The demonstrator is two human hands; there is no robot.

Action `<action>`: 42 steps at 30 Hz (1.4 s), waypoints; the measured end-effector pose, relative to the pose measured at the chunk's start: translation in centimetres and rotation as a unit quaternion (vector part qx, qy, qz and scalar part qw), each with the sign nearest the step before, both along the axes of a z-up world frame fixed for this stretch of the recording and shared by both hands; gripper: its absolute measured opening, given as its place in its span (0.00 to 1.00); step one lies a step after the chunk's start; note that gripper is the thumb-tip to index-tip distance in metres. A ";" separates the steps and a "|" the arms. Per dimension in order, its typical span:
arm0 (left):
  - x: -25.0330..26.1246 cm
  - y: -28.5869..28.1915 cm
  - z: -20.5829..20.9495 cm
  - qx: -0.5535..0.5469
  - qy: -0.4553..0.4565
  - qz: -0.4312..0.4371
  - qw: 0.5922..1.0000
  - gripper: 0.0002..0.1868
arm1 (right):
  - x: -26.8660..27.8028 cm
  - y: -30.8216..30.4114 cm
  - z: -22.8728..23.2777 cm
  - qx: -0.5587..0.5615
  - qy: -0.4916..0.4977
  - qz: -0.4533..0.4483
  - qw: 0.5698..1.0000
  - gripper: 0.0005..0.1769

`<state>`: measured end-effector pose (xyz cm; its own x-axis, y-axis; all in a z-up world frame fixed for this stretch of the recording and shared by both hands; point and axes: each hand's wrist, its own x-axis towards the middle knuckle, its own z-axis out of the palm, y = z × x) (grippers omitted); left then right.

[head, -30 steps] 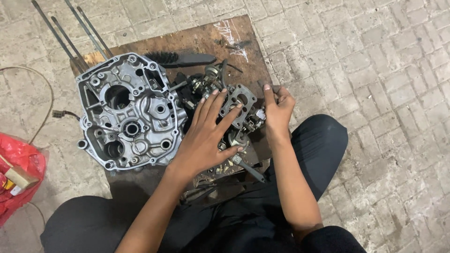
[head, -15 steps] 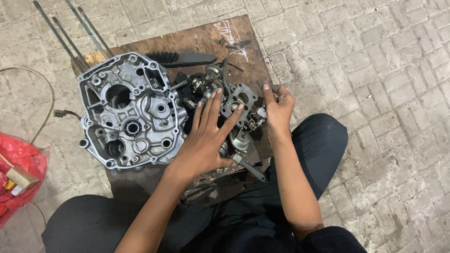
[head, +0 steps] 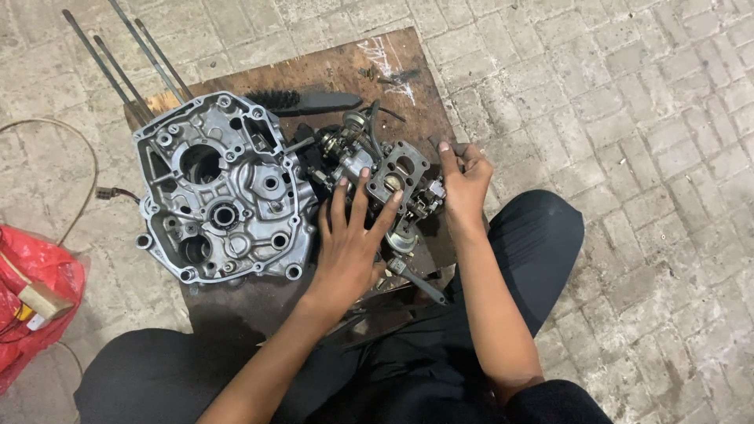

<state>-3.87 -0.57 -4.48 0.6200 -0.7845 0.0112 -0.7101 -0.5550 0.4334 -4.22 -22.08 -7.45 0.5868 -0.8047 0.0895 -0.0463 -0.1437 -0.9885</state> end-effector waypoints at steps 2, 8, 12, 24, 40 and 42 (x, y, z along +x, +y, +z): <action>-0.3 -0.1 -1.0 -0.019 -0.010 0.001 1.000 0.70 | 0.0 0.2 0.4 0.002 -0.002 0.000 1.000 0.06; 0.2 -0.2 -1.0 -0.090 0.004 -0.009 0.996 0.67 | -0.2 -0.2 -1.1 0.007 -0.005 0.001 1.000 0.06; 1.4 -0.2 1.2 -0.100 -0.003 -0.030 0.995 0.62 | -0.4 -0.4 -1.7 0.048 -0.010 0.012 0.999 0.09; 2.6 0.1 6.0 -0.126 0.065 -0.045 0.989 0.59 | -0.8 -1.0 -3.5 0.151 0.002 0.024 0.988 0.11; 5.0 0.4 8.9 -0.163 0.082 -0.088 0.979 0.36 | -2.0 -1.1 -3.4 0.183 0.017 0.116 0.976 0.10; 5.2 0.5 8.6 -0.173 0.114 -0.073 0.975 0.37 | -2.0 -1.5 -4.1 0.182 0.027 0.122 0.975 0.11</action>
<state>1.38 -0.09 4.13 0.5186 -0.8387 0.1659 -0.6338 -0.2469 0.7331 -6.27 -23.62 -11.59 0.7612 -0.6125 -0.2128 -0.1083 0.2035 -0.9731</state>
